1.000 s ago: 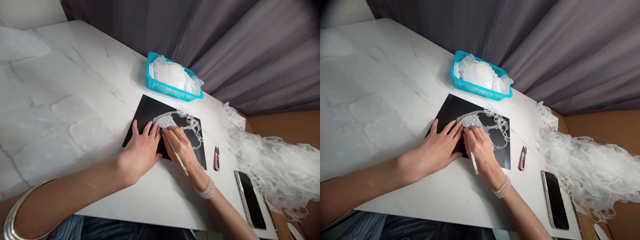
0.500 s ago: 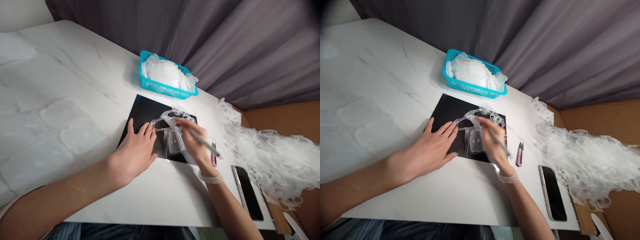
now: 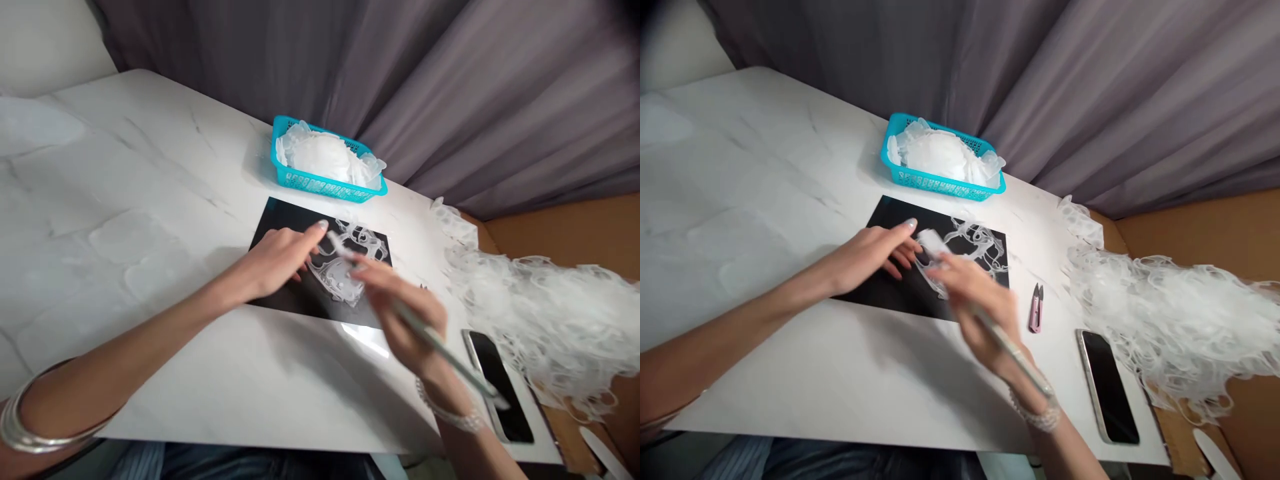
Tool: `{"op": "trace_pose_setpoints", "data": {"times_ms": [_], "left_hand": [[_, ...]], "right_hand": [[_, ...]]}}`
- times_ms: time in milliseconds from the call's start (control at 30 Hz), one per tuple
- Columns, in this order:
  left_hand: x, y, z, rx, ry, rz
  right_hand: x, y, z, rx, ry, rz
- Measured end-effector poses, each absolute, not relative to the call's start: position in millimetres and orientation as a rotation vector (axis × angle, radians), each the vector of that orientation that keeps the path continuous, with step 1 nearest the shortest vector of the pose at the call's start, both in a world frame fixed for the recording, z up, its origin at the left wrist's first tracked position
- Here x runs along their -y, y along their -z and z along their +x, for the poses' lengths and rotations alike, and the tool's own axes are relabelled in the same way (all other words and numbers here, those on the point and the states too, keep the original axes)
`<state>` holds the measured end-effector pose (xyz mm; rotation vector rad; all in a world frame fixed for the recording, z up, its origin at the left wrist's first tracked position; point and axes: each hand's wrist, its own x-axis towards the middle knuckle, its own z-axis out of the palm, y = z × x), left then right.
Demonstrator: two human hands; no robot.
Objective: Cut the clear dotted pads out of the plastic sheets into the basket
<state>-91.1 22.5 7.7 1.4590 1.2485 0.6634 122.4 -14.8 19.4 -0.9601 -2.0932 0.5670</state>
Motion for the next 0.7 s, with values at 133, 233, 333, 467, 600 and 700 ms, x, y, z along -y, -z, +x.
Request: {"op": "trace_pose_setpoints", "data": {"times_ms": [133, 233, 333, 467, 600, 700], "left_hand": [[-27.8, 4.2, -86.5, -0.966, -0.601, 0.986], [-25.2, 11.8, -83.1, -1.041, -0.609, 1.056], [-22.2, 10.2, -82.0, -1.076, -0.599, 1.132], [-18.1, 2.6, -81.8, -1.142, -0.609, 1.352], [-12.7, -1.1, -79.2, -1.245, -0.693, 1.513], [-10.4, -5.1, -79.4, -1.341, -0.933, 1.474]], "right_hand": [[25.9, -20.2, 114.5, 2.492, -0.599, -0.642], [16.1, -22.0, 122.4, 2.175, -0.613, -0.962], [-8.9, -23.5, 123.2, 1.889, -0.533, -1.376], [-44.1, -15.0, 109.4, 2.062, -0.825, -1.348], [-58.6, -2.7, 102.4, 1.990, -1.031, -1.259], [-64.7, 5.1, 109.7, 1.975, -0.677, -1.353]]}}
